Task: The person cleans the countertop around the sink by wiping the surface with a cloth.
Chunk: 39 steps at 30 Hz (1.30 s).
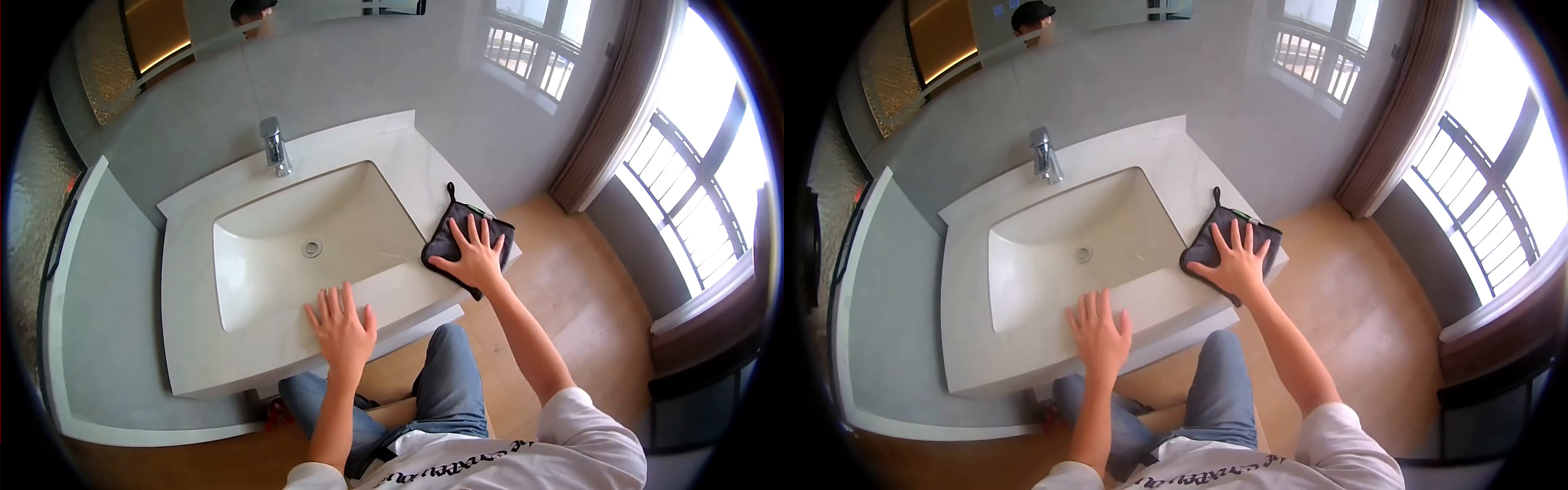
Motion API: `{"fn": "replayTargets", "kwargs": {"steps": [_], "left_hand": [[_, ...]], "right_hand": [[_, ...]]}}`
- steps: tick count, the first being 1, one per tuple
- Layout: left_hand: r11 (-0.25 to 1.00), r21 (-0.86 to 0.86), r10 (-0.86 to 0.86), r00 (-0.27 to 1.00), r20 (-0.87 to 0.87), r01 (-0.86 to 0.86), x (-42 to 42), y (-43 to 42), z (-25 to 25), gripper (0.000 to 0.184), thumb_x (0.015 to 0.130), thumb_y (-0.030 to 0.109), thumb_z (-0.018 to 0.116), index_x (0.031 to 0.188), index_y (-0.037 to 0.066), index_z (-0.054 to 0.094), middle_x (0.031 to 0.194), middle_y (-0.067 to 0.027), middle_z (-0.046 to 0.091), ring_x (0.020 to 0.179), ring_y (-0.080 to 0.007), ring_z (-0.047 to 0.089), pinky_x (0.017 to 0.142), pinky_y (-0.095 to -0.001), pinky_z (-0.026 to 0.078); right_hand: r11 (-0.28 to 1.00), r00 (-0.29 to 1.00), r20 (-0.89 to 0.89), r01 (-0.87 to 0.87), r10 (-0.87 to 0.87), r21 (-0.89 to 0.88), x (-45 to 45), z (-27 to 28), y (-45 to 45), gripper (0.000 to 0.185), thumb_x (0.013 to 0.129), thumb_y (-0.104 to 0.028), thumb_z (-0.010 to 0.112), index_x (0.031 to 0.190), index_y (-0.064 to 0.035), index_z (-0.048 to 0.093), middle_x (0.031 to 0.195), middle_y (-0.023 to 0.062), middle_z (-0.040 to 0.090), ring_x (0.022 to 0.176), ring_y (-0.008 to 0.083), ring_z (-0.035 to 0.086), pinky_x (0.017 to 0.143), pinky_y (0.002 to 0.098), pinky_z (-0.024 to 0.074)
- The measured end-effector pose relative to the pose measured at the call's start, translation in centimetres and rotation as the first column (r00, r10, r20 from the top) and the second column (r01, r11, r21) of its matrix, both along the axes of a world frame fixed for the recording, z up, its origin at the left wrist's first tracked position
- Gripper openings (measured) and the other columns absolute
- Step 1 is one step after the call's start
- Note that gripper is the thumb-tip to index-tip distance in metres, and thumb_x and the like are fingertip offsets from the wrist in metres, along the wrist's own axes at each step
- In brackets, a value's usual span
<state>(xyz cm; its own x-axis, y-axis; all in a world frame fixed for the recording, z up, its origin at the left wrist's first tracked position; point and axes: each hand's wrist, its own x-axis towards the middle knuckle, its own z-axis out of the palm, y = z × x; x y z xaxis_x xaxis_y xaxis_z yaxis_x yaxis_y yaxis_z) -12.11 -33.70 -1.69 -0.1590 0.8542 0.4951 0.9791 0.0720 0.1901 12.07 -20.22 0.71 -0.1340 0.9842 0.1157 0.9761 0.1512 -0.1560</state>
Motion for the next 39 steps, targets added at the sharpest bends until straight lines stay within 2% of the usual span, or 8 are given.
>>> {"fn": "replayTargets", "kwargs": {"steps": [8,13,17,22,27,30,35,39], "left_hand": [[1.0,-0.012,-0.005,1.0,0.008,0.005,0.0,0.1,0.4,0.053,0.084,0.034,0.06,0.129,0.006,0.055,0.122,-0.016,0.055,0.122,-0.0355,0.049,0.107,-0.0609,0.031],[1.0,-0.018,0.011,1.0,-0.009,-0.011,0.1,0.2,0.8,0.053,0.083,0.035,0.061,0.128,0.007,0.056,0.121,-0.0159,0.056,0.121,-0.0355,0.05,0.106,-0.0611,0.032],[0.999,-0.036,0.015,1.0,-0.015,-0.015,0.2,0.0,1.1,0.053,0.081,0.035,0.063,0.126,0.008,0.056,0.121,-0.0162,0.055,0.12,-0.036,0.05,0.105,-0.0609,0.033],[0.999,-0.047,-0.011,1.0,0.011,0.012,0.1,0.1,1.0,0.055,0.081,0.035,0.064,0.126,0.007,0.055,0.121,-0.0163,0.054,0.121,-0.0363,0.048,0.105,-0.0616,0.032],[0.998,-0.051,-0.029,1.0,0.005,0.029,0.1,0.1,0.7,0.054,0.081,0.036,0.063,0.126,0.007,0.055,0.122,-0.0163,0.054,0.12,-0.0363,0.048,0.104,-0.0612,0.033],[1.0,-0.015,-0.022,1.0,-0.018,0.022,0.0,0.3,0.3,0.053,0.082,0.036,0.062,0.126,0.006,0.055,0.122,-0.0162,0.054,0.121,-0.0362,0.048,0.105,-0.0602,0.033],[1.0,0.013,-0.023,1.0,0.019,0.023,-0.1,0.1,0.0,0.052,0.084,0.038,0.061,0.125,0.006,0.056,0.12,-0.0162,0.055,0.119,-0.0362,0.049,0.106,-0.0609,0.031],[1.0,0.017,-0.005,1.0,0.008,0.005,-0.2,0.2,-0.3,0.053,0.085,0.038,0.06,0.127,0.006,0.055,0.123,-0.0176,0.055,0.12,-0.0365,0.049,0.108,-0.0596,0.03]], "right_hand": [[1.0,0.999,0.029,0.019,-0.019,-0.013,-0.5,0.8,0.1,0.099,0.07,-0.078,0.06,0.151,-0.0265,0.033,0.158,0.0161,0.022,0.145,0.0409,0.015,0.106,0.0732,0.0117],[1.0,1.0,0.012,-0.005,0.004,0.022,-2.7,0.3,6.7,0.102,0.069,-0.082,0.056,0.149,-0.0225,0.035,0.157,0.0189,0.024,0.145,0.0446,0.016,0.105,0.0751,0.0104],[0.998,0.998,0.007,0.068,-0.068,0.001,-5.8,0.8,13.3,0.101,0.071,-0.086,0.047,0.15,-0.0243,0.034,0.158,0.0152,0.024,0.146,0.0406,0.014,0.109,0.0708,0.0083],[0.995,0.993,-0.061,0.099,-0.097,0.019,-8.1,1.2,19.7,0.097,0.072,-0.085,0.047,0.149,-0.0247,0.038,0.158,0.0145,0.023,0.146,0.0405,0.013,0.109,0.0695,0.0084],[0.99,0.986,-0.097,0.136,-0.132,0.037,-8.4,0.9,21.3,0.093,0.075,-0.081,0.047,0.148,-0.0231,0.04,0.156,0.0136,0.027,0.146,0.0385,0.016,0.111,0.066,0.0097],[0.995,0.994,-0.039,0.101,-0.1,0.019,-7.6,0.6,20.2,0.095,0.077,-0.08,0.046,0.15,-0.0212,0.035,0.157,0.0116,0.027,0.147,0.0354,0.016,0.112,0.0649,0.0098],[0.999,0.998,-0.051,-0.023,0.025,0.038,-4.2,0.0,12.7,0.105,0.076,-0.079,0.049,0.149,-0.007,0.032,0.157,0.0125,0.027,0.146,0.0348,0.018,0.113,0.0636,0.012],[0.992,0.998,-0.026,-0.056,0.059,0.11,-1.1,-0.8,2.9,0.095,0.079,-0.073,0.053,0.147,-0.0093,0.037,0.155,0.0149,0.029,0.145,0.0357,0.021,0.112,0.0638,0.0126]]}}
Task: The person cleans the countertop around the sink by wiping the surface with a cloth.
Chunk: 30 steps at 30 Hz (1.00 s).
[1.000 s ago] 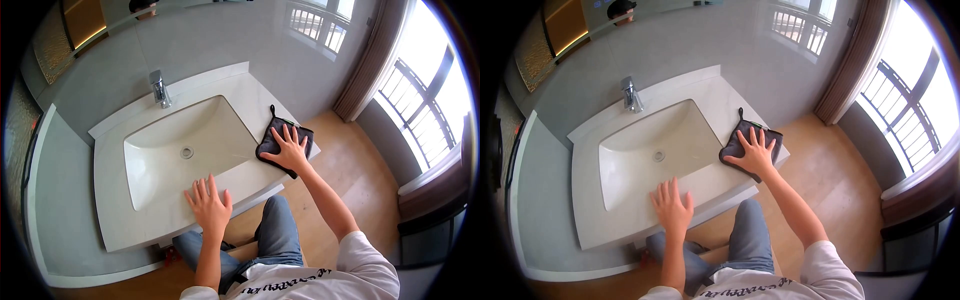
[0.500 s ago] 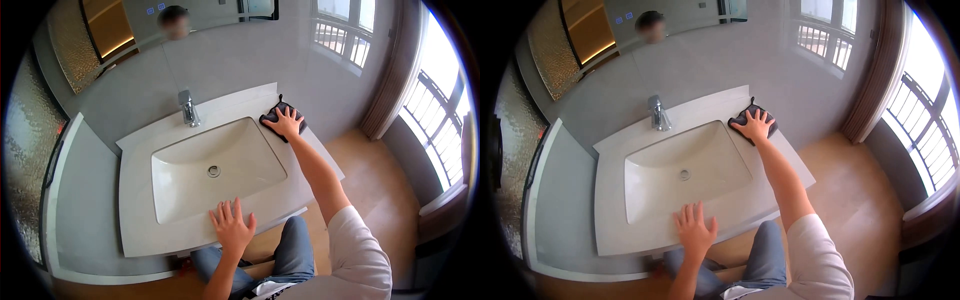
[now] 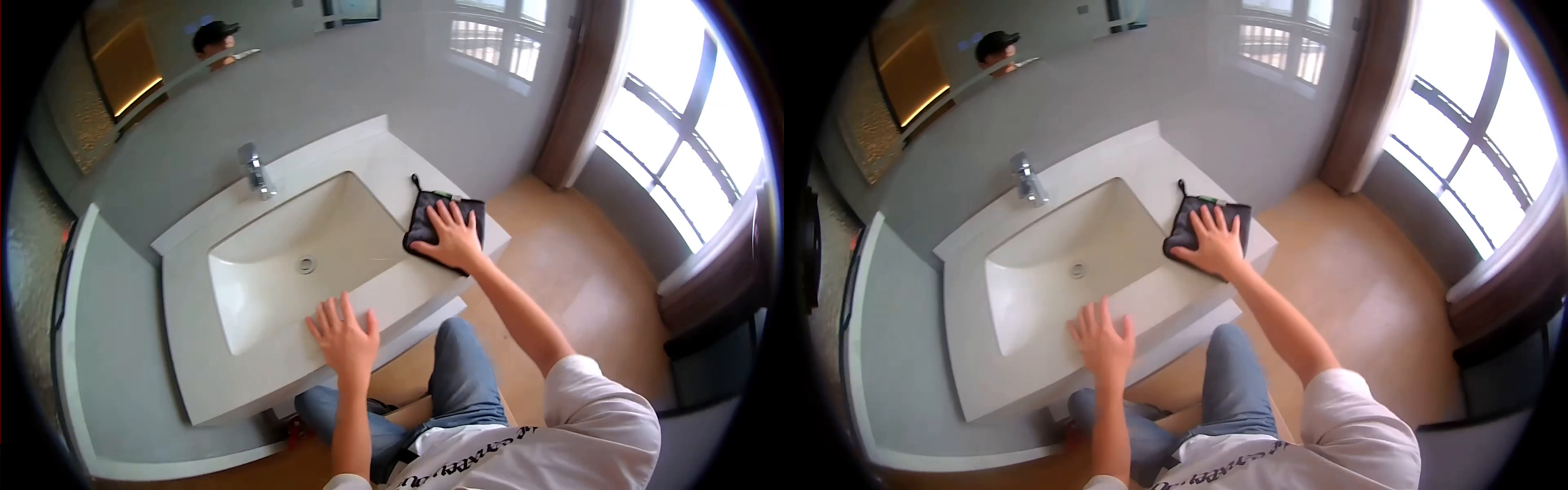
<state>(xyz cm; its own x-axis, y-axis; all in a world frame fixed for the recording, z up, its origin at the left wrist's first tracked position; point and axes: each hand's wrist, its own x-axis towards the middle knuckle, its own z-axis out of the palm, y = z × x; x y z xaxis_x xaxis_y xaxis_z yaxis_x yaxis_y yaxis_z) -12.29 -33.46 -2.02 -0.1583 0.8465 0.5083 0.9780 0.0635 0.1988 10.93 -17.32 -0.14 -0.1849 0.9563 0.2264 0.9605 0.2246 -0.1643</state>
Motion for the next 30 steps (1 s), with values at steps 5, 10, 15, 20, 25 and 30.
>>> {"fn": "replayTargets", "kwargs": {"steps": [5,10,15,20,25,30], "left_hand": [[0.999,-0.018,-0.036,0.999,0.009,0.037,0.0,0.0,0.3,0.054,0.084,0.037,0.061,0.128,0.006,0.054,0.122,-0.0179,0.055,0.121,-0.036,0.048,0.108,-0.0592,0.03],[0.999,-0.031,-0.015,1.0,-0.018,0.015,0.0,-0.1,0.8,0.054,0.083,0.035,0.061,0.128,0.007,0.052,0.122,-0.0168,0.054,0.12,-0.0353,0.048,0.108,-0.0588,0.031],[0.997,-0.075,0.012,1.0,0.011,-0.011,0.5,0.0,1.2,0.052,0.086,0.031,0.06,0.132,0.008,0.05,0.127,-0.016,0.052,0.124,-0.0336,0.047,0.11,-0.057,0.029],[0.995,-0.1,0.02,1.0,-0.023,-0.022,0.7,-0.1,1.6,0.051,0.084,0.029,0.06,0.13,0.008,0.052,0.125,-0.0157,0.053,0.123,-0.0338,0.047,0.109,-0.0584,0.028],[0.993,-0.094,0.065,0.996,-0.055,-0.07,0.5,0.0,1.8,0.051,0.083,0.029,0.06,0.128,0.007,0.053,0.124,-0.0158,0.053,0.122,-0.0343,0.048,0.109,-0.059,0.029],[0.997,-0.072,0.038,0.999,-0.017,-0.039,0.4,0.0,1.2,0.047,0.081,0.028,0.06,0.123,0.005,0.055,0.123,-0.0165,0.054,0.122,-0.0356,0.048,0.106,-0.0599,0.032]], "right_hand": [[0.997,0.999,-0.034,0.033,-0.03,0.073,0.8,-0.6,-8.3,0.087,0.083,-0.07,0.052,0.146,-0.0102,0.041,0.154,0.0159,0.031,0.144,0.037,0.022,0.112,0.0651,0.0101],[1.0,0.999,0.033,0.02,-0.02,0.003,0.1,-0.1,-6.5,0.093,0.083,-0.072,0.049,0.148,-0.0075,0.035,0.155,0.0202,0.027,0.144,0.0411,0.019,0.11,0.0691,0.0098],[0.999,0.999,0.045,0.019,-0.018,-0.042,-1.5,0.0,0.4,0.1,0.082,-0.074,0.047,0.149,-0.0025,0.029,0.155,0.0242,0.024,0.144,0.045,0.015,0.108,0.0717,0.0087],[0.996,0.996,-0.01,0.085,-0.085,-0.036,-4.7,0.1,9.4,0.103,0.08,-0.076,0.046,0.148,-0.0007,0.032,0.155,0.0228,0.025,0.144,0.0453,0.016,0.107,0.0716,0.009],[0.985,0.985,-0.021,0.168,-0.169,-0.048,-8.2,1.1,16.3,0.101,0.079,-0.076,0.045,0.149,-0.0046,0.033,0.156,0.018,0.026,0.145,0.0428,0.015,0.109,0.0694,0.0092],[0.976,0.982,-0.006,0.185,-0.187,-0.113,-8.8,1.3,18.3,0.099,0.08,-0.077,0.043,0.151,-0.009,0.03,0.158,0.014,0.022,0.147,0.0398,0.011,0.11,0.0688,0.0077]]}}
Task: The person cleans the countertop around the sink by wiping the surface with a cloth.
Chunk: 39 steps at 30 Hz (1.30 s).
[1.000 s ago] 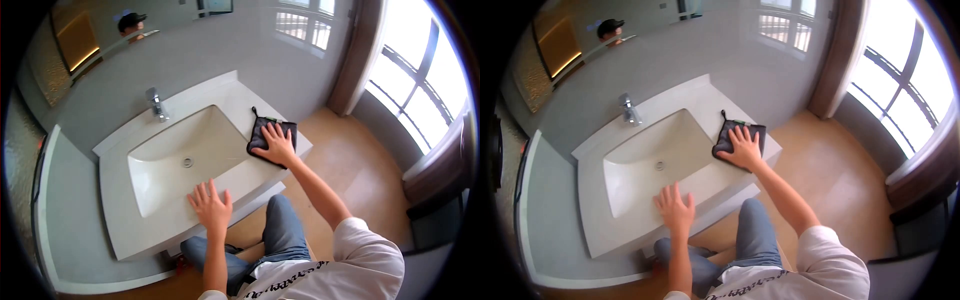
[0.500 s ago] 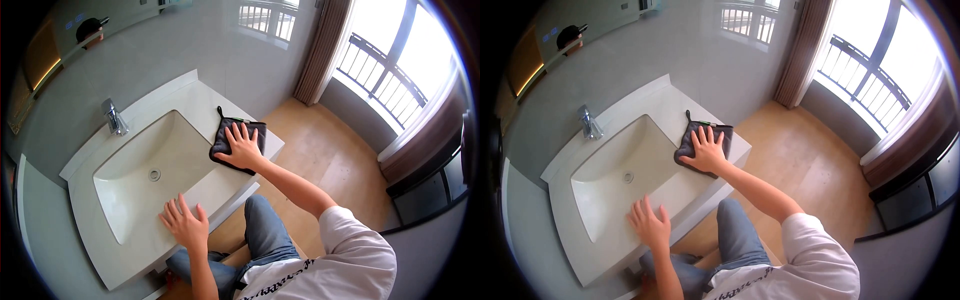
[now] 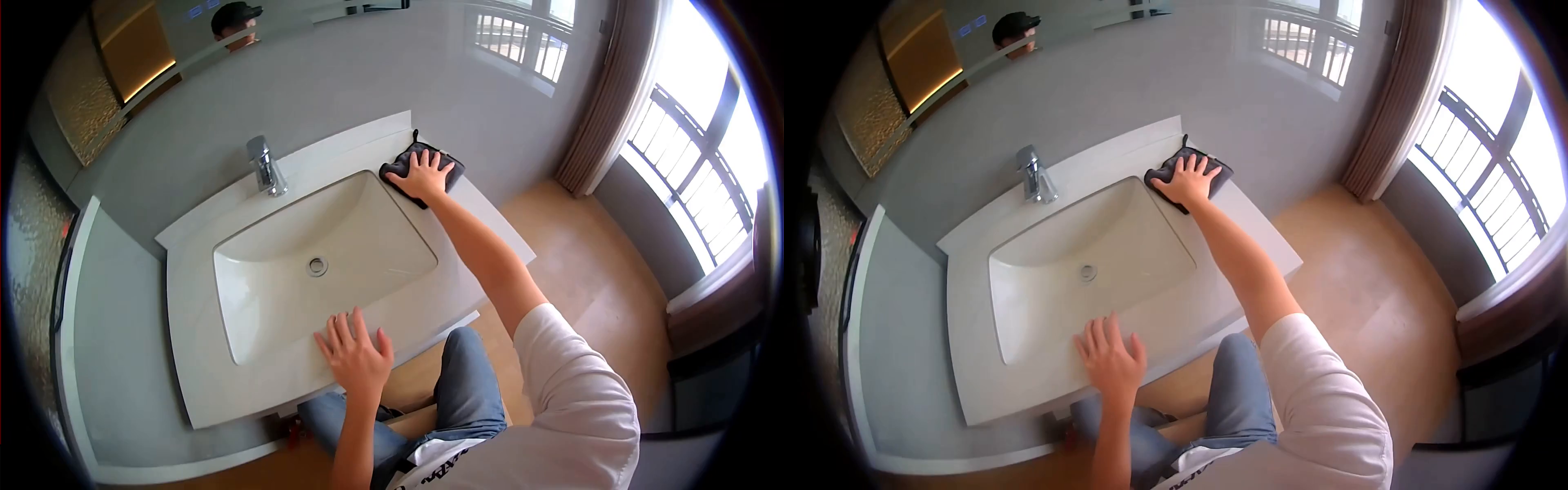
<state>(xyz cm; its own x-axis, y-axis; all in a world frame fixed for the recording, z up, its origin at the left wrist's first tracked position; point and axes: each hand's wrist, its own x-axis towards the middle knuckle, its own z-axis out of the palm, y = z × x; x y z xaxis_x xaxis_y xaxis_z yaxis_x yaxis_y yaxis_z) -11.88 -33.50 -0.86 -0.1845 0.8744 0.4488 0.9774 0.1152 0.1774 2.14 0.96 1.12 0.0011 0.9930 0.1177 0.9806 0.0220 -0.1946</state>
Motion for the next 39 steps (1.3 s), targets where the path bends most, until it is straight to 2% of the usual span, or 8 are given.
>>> {"fn": "replayTargets", "kwargs": {"steps": [7,13,17,22,28,29,34,39], "left_hand": [[0.997,0.072,-0.024,0.999,0.029,0.022,0.0,-0.1,-0.7,0.048,0.084,0.03,0.062,0.125,0.006,0.055,0.123,-0.016,0.055,0.122,-0.0358,0.048,0.106,-0.06,0.033],[0.997,0.055,-0.049,0.998,0.039,0.047,-0.3,-0.1,-0.7,0.047,0.086,0.031,0.061,0.126,0.006,0.054,0.123,-0.0156,0.055,0.123,-0.0355,0.047,0.107,-0.06,0.032],[0.995,0.084,-0.05,0.998,0.026,0.048,-0.4,0.2,-0.8,0.049,0.085,0.034,0.06,0.125,0.006,0.055,0.12,-0.0169,0.056,0.121,-0.0365,0.05,0.105,-0.0609,0.033],[0.999,0.015,-0.043,0.998,0.037,0.043,-0.2,0.0,-0.1,0.048,0.086,0.031,0.06,0.126,0.006,0.053,0.124,-0.0171,0.054,0.122,-0.0366,0.047,0.107,-0.0602,0.032],[1.0,-0.015,-0.023,0.999,0.036,0.023,0.0,0.0,0.6,0.048,0.085,0.03,0.06,0.126,0.005,0.053,0.123,-0.0168,0.054,0.122,-0.0363,0.048,0.107,-0.06,0.032],[1.0,-0.015,-0.021,0.999,0.031,0.022,0.0,0.0,0.5,0.048,0.085,0.03,0.06,0.126,0.005,0.053,0.123,-0.0168,0.054,0.122,-0.0363,0.048,0.107,-0.06,0.032],[1.0,0.004,-0.009,0.998,0.061,0.009,0.1,0.0,0.5,0.045,0.083,0.027,0.061,0.123,0.005,0.055,0.122,-0.016,0.055,0.122,-0.0354,0.049,0.107,-0.0592,0.033],[0.999,0.048,-0.003,0.998,0.055,0.001,0.0,0.0,-0.5,0.044,0.083,0.026,0.061,0.121,0.006,0.055,0.121,-0.0148,0.056,0.121,-0.0344,0.05,0.106,-0.0583,0.034]], "right_hand": [[0.99,0.989,0.052,-0.143,0.141,0.021,4.1,-0.6,-9.7,0.098,0.08,-0.077,0.044,0.151,-0.0113,0.029,0.158,0.0146,0.023,0.146,0.0385,0.014,0.109,0.0702,0.0085],[0.984,0.985,0.079,-0.161,0.155,0.076,9.8,-0.7,-22.7,0.085,0.083,-0.064,0.055,0.15,-0.0156,0.034,0.157,0.0156,0.026,0.145,0.0376,0.018,0.11,0.0677,0.0107],[0.984,0.987,0.061,-0.155,0.15,0.082,11.5,-1.3,-27.2,0.082,0.085,-0.059,0.056,0.15,-0.0158,0.033,0.157,0.0155,0.025,0.146,0.0367,0.017,0.111,0.066,0.0092],[0.989,0.987,0.11,-0.122,0.113,0.08,10.0,-1.0,-22.3,0.091,0.08,-0.067,0.057,0.15,-0.0139,0.032,0.155,0.0204,0.025,0.144,0.0393,0.019,0.11,0.0666,0.0117],[0.995,0.996,0.088,-0.02,0.012,0.094,5.8,-1.1,-10.3,0.093,0.08,-0.075,0.049,0.148,-0.0125,0.036,0.155,0.0192,0.028,0.145,0.0386,0.019,0.11,0.066,0.0128],[0.994,0.999,0.038,-0.018,0.014,0.108,4.9,-1.0,-8.4,0.094,0.08,-0.074,0.049,0.145,-0.007,0.039,0.154,0.0206,0.029,0.144,0.0414,0.019,0.109,0.0677,0.0111],[0.996,0.996,-0.052,0.077,-0.075,0.037,2.2,0.1,-0.6,0.089,0.08,-0.072,0.051,0.145,-0.0125,0.042,0.155,0.0162,0.029,0.144,0.0383,0.02,0.112,0.0636,0.0124],[0.999,1.0,-0.024,0.02,-0.019,0.039,3.1,-0.1,-2.6,0.089,0.081,-0.074,0.048,0.148,-0.0162,0.039,0.156,0.0144,0.028,0.146,0.0353,0.018,0.112,0.0633,0.0115]]}}
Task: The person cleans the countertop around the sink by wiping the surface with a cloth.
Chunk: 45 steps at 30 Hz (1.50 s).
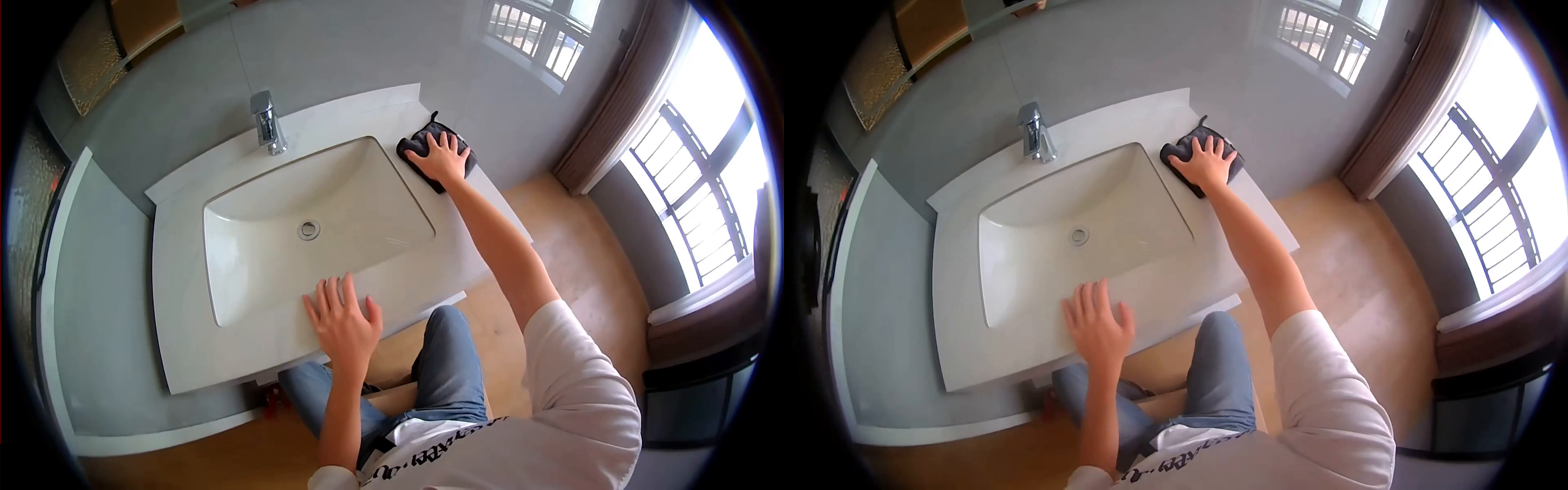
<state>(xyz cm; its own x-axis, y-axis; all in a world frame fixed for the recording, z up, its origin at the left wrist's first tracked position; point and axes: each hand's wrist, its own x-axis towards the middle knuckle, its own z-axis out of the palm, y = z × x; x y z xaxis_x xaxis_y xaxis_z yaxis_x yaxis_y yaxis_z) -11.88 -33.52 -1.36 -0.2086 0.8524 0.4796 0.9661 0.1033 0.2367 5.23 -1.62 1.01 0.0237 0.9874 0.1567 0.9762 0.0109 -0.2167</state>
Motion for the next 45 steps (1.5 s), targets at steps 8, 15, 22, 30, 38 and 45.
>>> {"fn": "replayTargets", "kwargs": {"steps": [8,15,22,30,38,45], "left_hand": [[1.0,0.021,0.009,0.999,-0.046,-0.008,0.2,0.2,-0.3,0.044,0.086,0.027,0.06,0.124,0.006,0.054,0.122,-0.0148,0.055,0.121,-0.0353,0.049,0.106,-0.059,0.032],[0.997,0.066,-0.023,0.995,-0.094,0.029,-0.3,0.2,-0.7,0.044,0.086,0.03,0.059,0.123,0.006,0.056,0.119,-0.0157,0.057,0.119,-0.0349,0.051,0.105,-0.0592,0.033],[0.999,0.03,-0.014,0.992,-0.125,0.018,-0.2,0.2,-0.3,0.043,0.086,0.03,0.059,0.122,0.007,0.055,0.119,-0.0142,0.057,0.117,-0.0333,0.052,0.104,-0.0587,0.036],[0.999,0.045,0.009,0.991,-0.136,-0.003,0.3,0.6,-0.5,0.041,0.086,0.028,0.056,0.121,0.007,0.054,0.119,-0.0149,0.056,0.118,-0.033,0.051,0.104,-0.0586,0.036],[0.996,0.025,-0.088,0.994,-0.061,0.09,-0.5,0.2,-0.6,0.045,0.085,0.024,0.057,0.126,0.005,0.053,0.123,-0.016,0.053,0.12,-0.0341,0.048,0.106,-0.0582,0.031],[0.998,0.04,-0.045,0.991,-0.124,0.05,-0.3,0.5,-0.9,0.045,0.085,0.026,0.057,0.125,0.007,0.053,0.121,-0.0156,0.054,0.119,-0.0344,0.05,0.102,-0.058,0.036]], "right_hand": [[0.954,0.954,0.103,-0.291,0.282,0.077,5.7,-1.1,-17.0,0.081,0.083,-0.063,0.056,0.149,-0.0199,0.037,0.156,0.0152,0.028,0.144,0.036,0.023,0.111,0.0645,0.0163],[0.909,0.934,0.028,-0.354,0.356,0.219,3.9,-1.8,-26.1,0.074,0.083,-0.059,0.059,0.142,-0.016,0.047,0.151,0.0159,0.037,0.141,0.0359,0.029,0.112,0.0608,0.017],[0.992,0.999,0.041,0.029,-0.035,0.12,9.6,-1.2,-15.3,0.084,0.082,-0.07,0.051,0.145,-0.0154,0.042,0.153,0.0157,0.034,0.143,0.0337,0.027,0.112,0.0571,0.0212],[0.973,0.994,0.085,-0.079,0.061,0.216,4.2,-2.6,-19.0,0.078,0.086,-0.062,0.051,0.144,-0.0102,0.041,0.148,0.0258,0.035,0.138,0.0446,0.029,0.106,0.0657,0.0216],[0.623,0.826,-0.099,-0.335,0.555,0.707,-0.3,-5.3,-26.4,0.042,0.073,-0.029,0.065,0.109,-0.0083,0.068,0.12,0.0072,0.066,0.112,0.0241,0.06,0.1,0.0414,0.0396],[0.505,0.877,-0.025,-0.253,0.48,0.826,12.7,-5.8,-18.4,0.03,0.077,-0.024,0.054,0.092,-0.0033,0.071,0.105,0.0087,0.071,0.1,0.027,0.066,0.086,0.0396,0.0462]]}}
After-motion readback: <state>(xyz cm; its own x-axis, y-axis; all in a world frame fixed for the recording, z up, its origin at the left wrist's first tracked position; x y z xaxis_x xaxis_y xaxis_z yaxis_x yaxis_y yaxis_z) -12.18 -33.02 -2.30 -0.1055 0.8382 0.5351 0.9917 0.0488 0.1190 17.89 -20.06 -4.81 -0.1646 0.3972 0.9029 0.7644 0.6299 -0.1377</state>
